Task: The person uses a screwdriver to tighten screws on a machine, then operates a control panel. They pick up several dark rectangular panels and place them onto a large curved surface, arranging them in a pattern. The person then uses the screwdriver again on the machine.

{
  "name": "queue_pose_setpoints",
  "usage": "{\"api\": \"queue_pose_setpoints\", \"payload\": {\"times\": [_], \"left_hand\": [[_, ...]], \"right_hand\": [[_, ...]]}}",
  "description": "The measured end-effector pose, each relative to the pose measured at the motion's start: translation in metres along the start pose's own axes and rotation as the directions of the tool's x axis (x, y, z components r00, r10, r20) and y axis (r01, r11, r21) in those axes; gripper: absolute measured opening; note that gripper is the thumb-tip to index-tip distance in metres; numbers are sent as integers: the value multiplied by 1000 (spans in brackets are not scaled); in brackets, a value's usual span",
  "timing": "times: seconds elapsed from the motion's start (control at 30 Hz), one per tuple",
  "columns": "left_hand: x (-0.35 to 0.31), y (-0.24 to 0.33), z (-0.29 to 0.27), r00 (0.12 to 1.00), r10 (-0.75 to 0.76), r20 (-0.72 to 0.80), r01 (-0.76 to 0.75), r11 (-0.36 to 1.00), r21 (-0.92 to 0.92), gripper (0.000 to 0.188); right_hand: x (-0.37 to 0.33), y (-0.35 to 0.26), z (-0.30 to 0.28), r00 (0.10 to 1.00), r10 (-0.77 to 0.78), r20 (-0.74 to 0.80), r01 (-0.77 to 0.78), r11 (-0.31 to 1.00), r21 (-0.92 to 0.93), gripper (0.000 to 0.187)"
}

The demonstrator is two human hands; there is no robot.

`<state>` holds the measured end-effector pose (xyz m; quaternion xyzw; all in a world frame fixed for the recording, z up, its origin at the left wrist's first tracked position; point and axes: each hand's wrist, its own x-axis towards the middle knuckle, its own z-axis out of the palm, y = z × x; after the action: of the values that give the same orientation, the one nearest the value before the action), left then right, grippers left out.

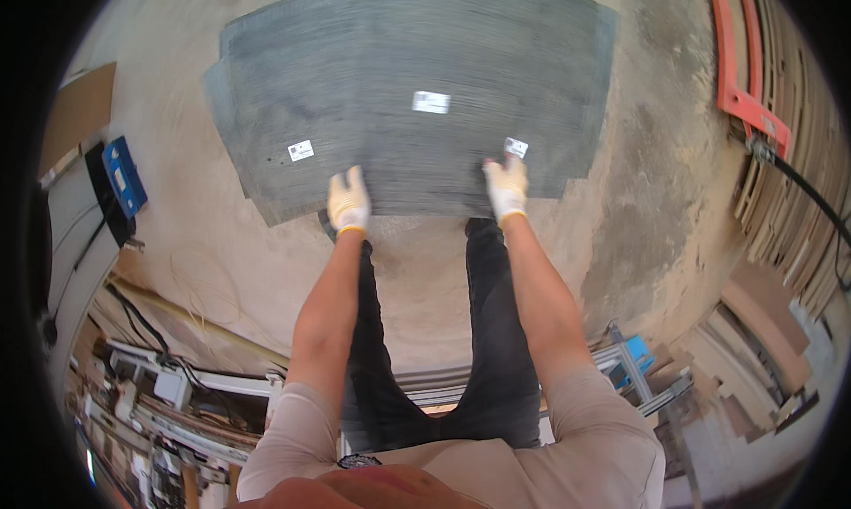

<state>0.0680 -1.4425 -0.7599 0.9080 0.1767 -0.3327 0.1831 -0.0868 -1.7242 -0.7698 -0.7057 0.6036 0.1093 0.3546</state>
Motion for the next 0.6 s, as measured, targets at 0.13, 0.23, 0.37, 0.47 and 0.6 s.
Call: {"api": "queue_pose_setpoints", "payload": {"times": [0.13, 0.23, 0.37, 0.47, 0.6], "left_hand": [[41, -60, -63, 987, 111, -113, -116, 992, -46, 59], [66, -76, -96, 993, 121, -5, -111, 921, 374, 69], [86, -53, -90, 956, 282, -82, -235, 902, 363, 90], [86, -29, -61, 963, 261, -61, -220, 901, 374, 99], [78, -16, -46, 975, 171, -139, -124, 948, 295, 98]], "right_hand": [[-52, -52, 52, 991, -82, 107, 85, 996, -29, 56], [-73, -72, 74, 975, -202, 89, 221, 908, -357, 62], [-74, -77, 94, 890, -437, 130, 449, 786, -425, 67], [-70, -72, 101, 847, -521, 105, 510, 741, -437, 68], [-67, -71, 97, 894, -431, 125, 442, 798, -409, 68]]}}
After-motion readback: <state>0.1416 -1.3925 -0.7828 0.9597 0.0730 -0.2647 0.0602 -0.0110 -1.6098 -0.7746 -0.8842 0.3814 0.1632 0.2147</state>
